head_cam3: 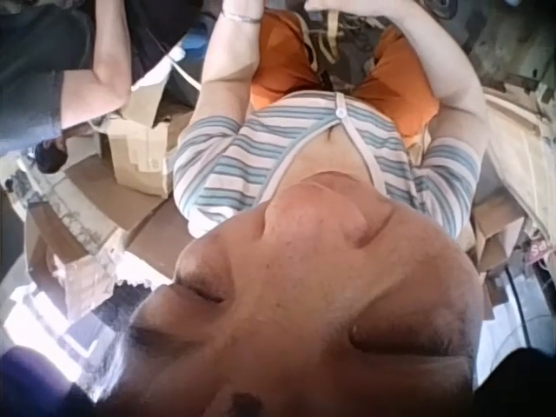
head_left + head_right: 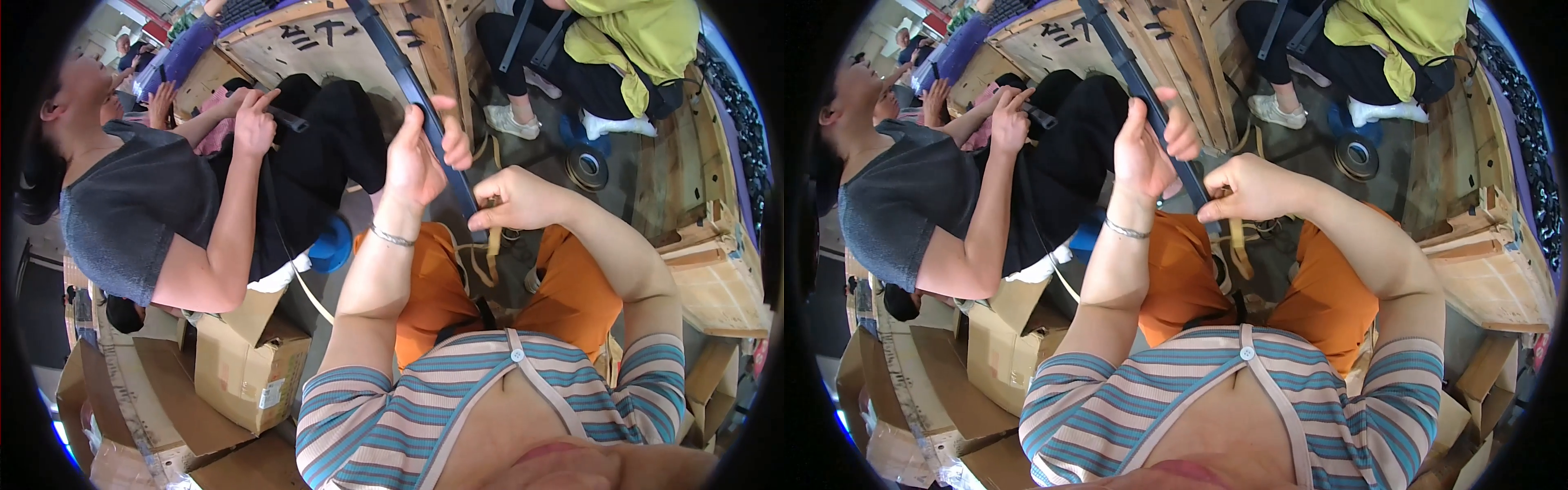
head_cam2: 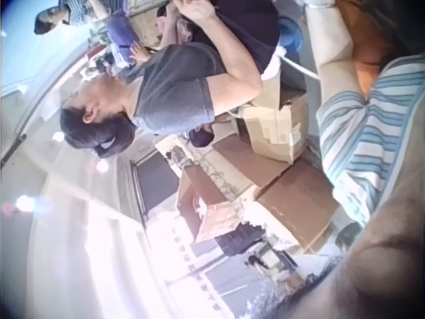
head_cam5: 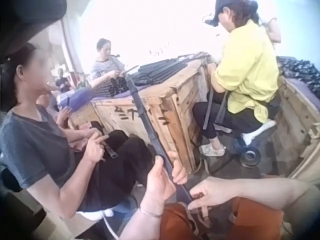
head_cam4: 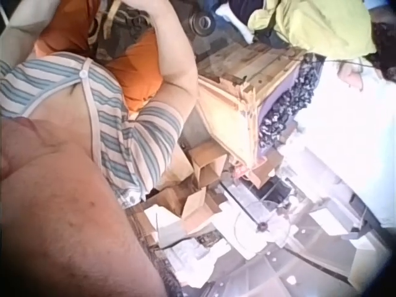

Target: Applying adhesive strips to black plastic components in a workshop.

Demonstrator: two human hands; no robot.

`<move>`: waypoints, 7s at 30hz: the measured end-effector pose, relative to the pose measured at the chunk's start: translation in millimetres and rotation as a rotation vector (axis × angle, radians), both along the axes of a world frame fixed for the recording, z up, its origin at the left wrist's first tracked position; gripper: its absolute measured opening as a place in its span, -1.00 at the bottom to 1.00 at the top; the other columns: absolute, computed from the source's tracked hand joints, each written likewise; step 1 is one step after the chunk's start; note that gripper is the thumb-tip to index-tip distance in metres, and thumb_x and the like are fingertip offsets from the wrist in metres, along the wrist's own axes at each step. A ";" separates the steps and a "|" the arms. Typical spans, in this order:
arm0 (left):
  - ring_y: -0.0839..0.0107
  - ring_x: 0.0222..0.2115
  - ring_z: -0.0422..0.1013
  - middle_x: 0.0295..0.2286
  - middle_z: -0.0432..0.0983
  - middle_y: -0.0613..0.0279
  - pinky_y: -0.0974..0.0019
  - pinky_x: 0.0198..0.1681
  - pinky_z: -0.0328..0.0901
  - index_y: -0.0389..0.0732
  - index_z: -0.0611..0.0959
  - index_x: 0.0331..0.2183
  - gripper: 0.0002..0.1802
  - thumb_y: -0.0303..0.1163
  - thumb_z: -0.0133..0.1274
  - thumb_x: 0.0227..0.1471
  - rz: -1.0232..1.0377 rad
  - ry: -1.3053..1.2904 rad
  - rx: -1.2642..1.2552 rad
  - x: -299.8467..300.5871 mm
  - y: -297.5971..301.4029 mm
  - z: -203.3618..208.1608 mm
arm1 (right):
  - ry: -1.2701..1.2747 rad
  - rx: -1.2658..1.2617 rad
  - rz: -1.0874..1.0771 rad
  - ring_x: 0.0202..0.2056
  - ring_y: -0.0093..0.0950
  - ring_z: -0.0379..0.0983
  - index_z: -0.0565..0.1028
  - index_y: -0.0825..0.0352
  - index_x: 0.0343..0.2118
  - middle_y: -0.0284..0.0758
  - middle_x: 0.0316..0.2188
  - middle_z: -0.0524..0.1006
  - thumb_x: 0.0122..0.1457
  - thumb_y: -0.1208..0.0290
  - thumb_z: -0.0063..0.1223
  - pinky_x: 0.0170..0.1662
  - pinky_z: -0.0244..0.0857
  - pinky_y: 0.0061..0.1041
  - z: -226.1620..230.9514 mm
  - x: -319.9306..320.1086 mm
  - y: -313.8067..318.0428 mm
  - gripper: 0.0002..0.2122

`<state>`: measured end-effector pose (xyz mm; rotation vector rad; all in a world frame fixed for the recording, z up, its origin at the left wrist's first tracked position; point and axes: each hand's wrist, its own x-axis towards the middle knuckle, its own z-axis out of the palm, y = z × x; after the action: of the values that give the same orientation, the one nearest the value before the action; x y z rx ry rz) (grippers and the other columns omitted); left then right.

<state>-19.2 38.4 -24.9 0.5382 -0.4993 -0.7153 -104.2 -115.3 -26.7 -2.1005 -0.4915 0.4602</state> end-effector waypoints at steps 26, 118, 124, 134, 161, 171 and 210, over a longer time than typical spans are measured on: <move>0.39 -0.60 0.26 -0.54 0.29 0.19 0.32 -0.49 0.19 -0.19 0.27 0.00 -0.53 -0.23 -0.12 0.08 -0.236 -0.248 0.062 -24.5 -23.4 -7.1 | -0.093 0.774 -0.668 -0.50 -0.69 0.38 0.52 0.43 -0.34 -0.41 -0.57 0.49 -0.02 0.43 0.15 -0.34 0.23 -0.73 45.3 11.9 -26.9 -0.80; 0.63 -0.75 0.16 -0.71 0.28 0.32 0.57 -0.69 0.05 -0.29 0.43 -0.49 -0.74 -0.76 -0.21 -0.35 0.205 -0.420 0.480 -51.4 -28.3 10.7 | -0.513 0.711 -0.765 -0.42 -0.75 0.32 0.49 0.40 -0.23 -0.43 -0.43 0.51 0.12 0.43 0.00 -0.37 0.22 -0.74 39.4 -25.2 -10.8 -0.80; 0.53 -0.56 0.21 -0.59 0.26 0.30 0.49 -0.49 0.10 -0.30 0.43 -0.57 -0.88 -0.67 -0.12 -0.32 0.507 -0.736 0.602 -49.6 -30.6 9.2 | -0.353 0.965 -0.747 -0.39 -0.72 0.36 0.50 0.45 -0.26 -0.38 -0.43 0.52 0.02 0.45 0.13 -0.32 0.25 -0.74 47.6 -32.8 -15.3 -0.77; 0.48 -0.66 0.20 -0.67 0.24 0.28 0.43 -0.58 0.11 -0.32 0.46 -0.56 -0.64 -0.18 0.05 -0.01 0.564 -0.857 0.712 -45.4 -32.0 8.2 | -0.214 1.034 -0.772 -0.47 -0.67 0.36 0.52 0.42 -0.34 -0.38 -0.49 0.50 -0.02 0.47 0.16 -0.34 0.26 -0.71 37.7 -24.4 -30.2 -0.82; 0.40 -0.60 0.22 -0.63 0.26 0.21 0.34 -0.51 0.14 -0.33 0.44 -0.57 -0.61 -0.16 -0.02 0.04 0.492 -0.811 0.786 -45.2 -31.7 7.7 | -0.119 1.133 -0.821 -0.50 -0.64 0.40 0.50 0.40 -0.37 -0.37 -0.51 0.51 0.00 0.46 0.15 -0.40 0.30 -0.69 31.9 -20.7 -25.7 -0.84; 0.14 -0.60 0.28 -0.63 0.26 0.05 0.24 -0.52 0.16 -0.35 0.43 -0.58 -0.59 -0.15 0.02 -0.01 0.741 -1.041 0.782 -46.7 -30.9 11.1 | -0.194 1.086 -0.737 -0.49 -0.67 0.38 0.47 0.38 -0.38 -0.43 -0.52 0.47 0.04 0.42 0.11 -0.39 0.25 -0.72 29.4 -18.4 -22.7 -0.85; 0.24 -0.56 0.32 -0.58 0.26 0.20 0.28 -0.53 0.25 -0.19 0.48 -0.57 -0.78 -0.34 0.19 -0.27 1.301 -1.506 1.027 -44.6 -26.8 13.6 | -0.284 0.844 -0.829 -0.53 -0.75 0.25 0.42 0.39 -0.40 -0.46 -0.53 0.41 0.13 0.42 -0.08 -0.45 0.14 -0.76 58.4 -39.7 2.8 -0.87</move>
<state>-63.8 11.6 -11.4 2.1256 -0.9409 0.9616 -143.9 -112.4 31.7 -1.3555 0.0737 -0.4699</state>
